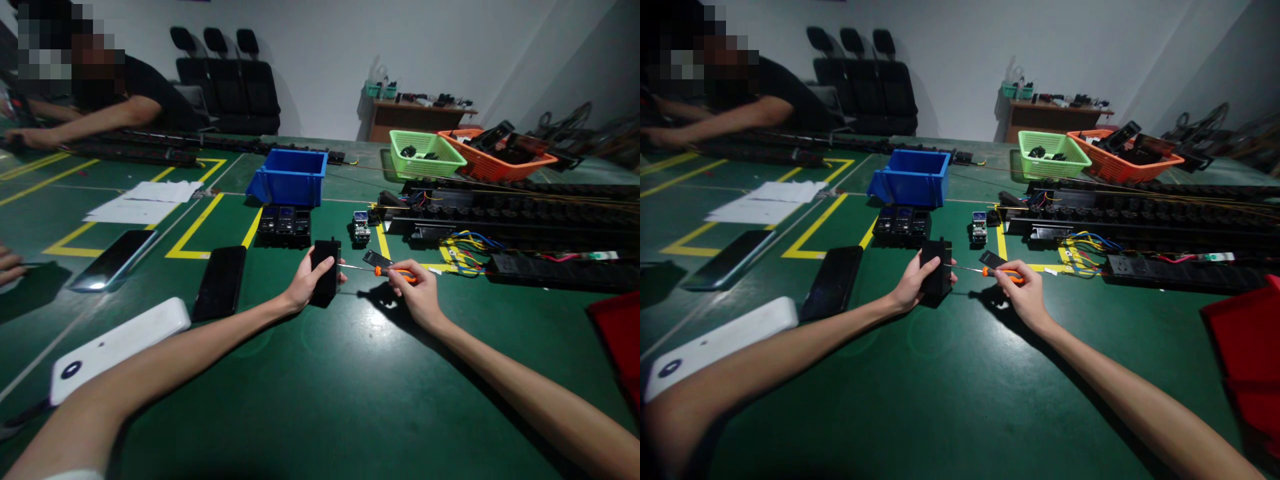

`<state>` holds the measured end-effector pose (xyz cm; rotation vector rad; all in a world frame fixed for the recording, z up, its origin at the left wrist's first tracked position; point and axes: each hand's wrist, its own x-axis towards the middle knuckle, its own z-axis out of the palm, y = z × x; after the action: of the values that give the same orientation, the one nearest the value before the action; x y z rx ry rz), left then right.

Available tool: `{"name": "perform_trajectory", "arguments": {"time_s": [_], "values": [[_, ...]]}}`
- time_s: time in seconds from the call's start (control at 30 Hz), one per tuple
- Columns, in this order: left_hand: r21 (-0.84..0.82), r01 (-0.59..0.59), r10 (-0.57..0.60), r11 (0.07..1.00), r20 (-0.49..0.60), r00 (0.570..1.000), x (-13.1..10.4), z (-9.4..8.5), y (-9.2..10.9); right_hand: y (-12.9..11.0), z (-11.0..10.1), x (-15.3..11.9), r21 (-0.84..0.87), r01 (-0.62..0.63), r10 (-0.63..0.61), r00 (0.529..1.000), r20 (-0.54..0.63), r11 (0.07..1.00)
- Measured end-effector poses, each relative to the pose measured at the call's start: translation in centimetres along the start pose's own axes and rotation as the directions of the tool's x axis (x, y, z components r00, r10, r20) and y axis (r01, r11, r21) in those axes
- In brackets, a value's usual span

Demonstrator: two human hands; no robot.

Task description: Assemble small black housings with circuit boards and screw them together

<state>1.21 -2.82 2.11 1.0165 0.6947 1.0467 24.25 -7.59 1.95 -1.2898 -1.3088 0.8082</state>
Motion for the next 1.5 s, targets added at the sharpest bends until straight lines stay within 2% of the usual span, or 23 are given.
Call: {"name": "perform_trajectory", "arguments": {"time_s": [0.43,0.67,0.93,1.2,1.37,1.5], "values": [[-0.033,-0.015,0.015,0.999,0.005,1.0,0.08,-0.09,-0.05,0.07,-0.06,-0.05,0.001,-0.003,0.003,1.0,-0.012,1.0],[0.02,-0.047,0.048,0.999,-0.024,0.999,0.2,-0.1,-0.15,0.09,-0.1,-0.04,-0.054,0.068,-0.069,0.997,-0.028,0.996],[0.035,-0.046,0.047,0.998,-0.029,0.998,0.27,-0.24,-0.21,-0.32,-0.24,-0.01,-0.111,0.154,-0.151,0.988,0.038,0.982],[0.125,-0.102,0.105,0.987,-0.017,0.994,0.01,-0.22,-0.01,-0.03,-0.25,-0.08,-0.093,0.078,-0.075,0.997,0.03,0.993],[0.223,-0.169,0.175,0.96,-0.004,0.985,-0.17,-0.34,0.14,0.22,-0.26,-0.07,-0.06,0.023,-0.02,0.998,0.051,0.998],[0.24,-0.188,0.194,0.952,0.0,0.981,-0.23,-0.34,0.22,-0.2,-0.11,-0.04,-0.037,0.003,0.0,0.997,0.079,0.999]]}}
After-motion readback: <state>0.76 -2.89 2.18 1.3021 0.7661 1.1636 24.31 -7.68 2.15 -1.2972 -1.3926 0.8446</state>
